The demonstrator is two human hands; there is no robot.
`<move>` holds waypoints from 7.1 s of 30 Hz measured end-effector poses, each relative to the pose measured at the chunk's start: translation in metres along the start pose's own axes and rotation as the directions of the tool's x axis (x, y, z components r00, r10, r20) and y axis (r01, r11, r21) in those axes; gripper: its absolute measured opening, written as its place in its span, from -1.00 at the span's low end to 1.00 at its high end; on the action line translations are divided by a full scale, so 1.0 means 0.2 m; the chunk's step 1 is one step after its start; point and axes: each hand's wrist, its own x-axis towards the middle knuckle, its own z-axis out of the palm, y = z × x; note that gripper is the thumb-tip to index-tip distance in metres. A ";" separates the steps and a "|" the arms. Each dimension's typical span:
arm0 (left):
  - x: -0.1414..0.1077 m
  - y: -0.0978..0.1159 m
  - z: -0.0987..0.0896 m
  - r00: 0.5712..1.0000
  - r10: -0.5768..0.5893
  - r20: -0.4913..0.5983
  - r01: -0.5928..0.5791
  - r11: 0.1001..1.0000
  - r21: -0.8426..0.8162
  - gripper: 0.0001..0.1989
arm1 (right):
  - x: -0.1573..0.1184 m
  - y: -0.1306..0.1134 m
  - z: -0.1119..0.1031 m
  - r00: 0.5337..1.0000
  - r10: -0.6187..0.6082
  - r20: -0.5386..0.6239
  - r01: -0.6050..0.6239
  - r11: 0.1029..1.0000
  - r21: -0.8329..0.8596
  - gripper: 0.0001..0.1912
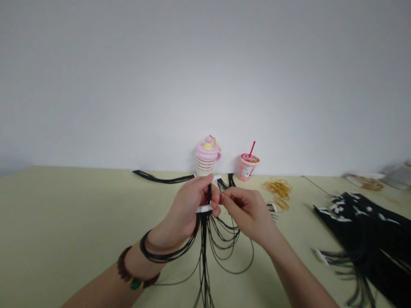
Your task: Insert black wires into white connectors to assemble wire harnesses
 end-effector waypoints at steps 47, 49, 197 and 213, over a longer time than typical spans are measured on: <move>0.01 -0.01 0.00 0.999 0.035 0.027 -0.038 0.995 0.095 -0.62 | -0.01 0.00 0.02 0.999 0.027 -0.036 -0.028 0.999 -0.023 -0.73; 0.00 -0.01 0.00 0.999 0.036 0.019 -0.038 0.994 0.106 -0.62 | -0.01 0.00 0.02 0.999 0.023 -0.039 -0.024 0.999 -0.032 -0.73; 0.01 -0.02 0.00 0.998 0.067 0.013 -0.068 0.990 0.125 -0.63 | 0.00 0.01 0.02 0.986 -0.001 -0.167 0.010 0.998 0.057 -0.79; 0.00 -0.01 0.01 0.998 0.060 -0.024 -0.058 0.996 0.071 -0.70 | -0.01 0.02 0.03 0.989 0.021 -0.149 -0.014 0.999 0.049 -0.76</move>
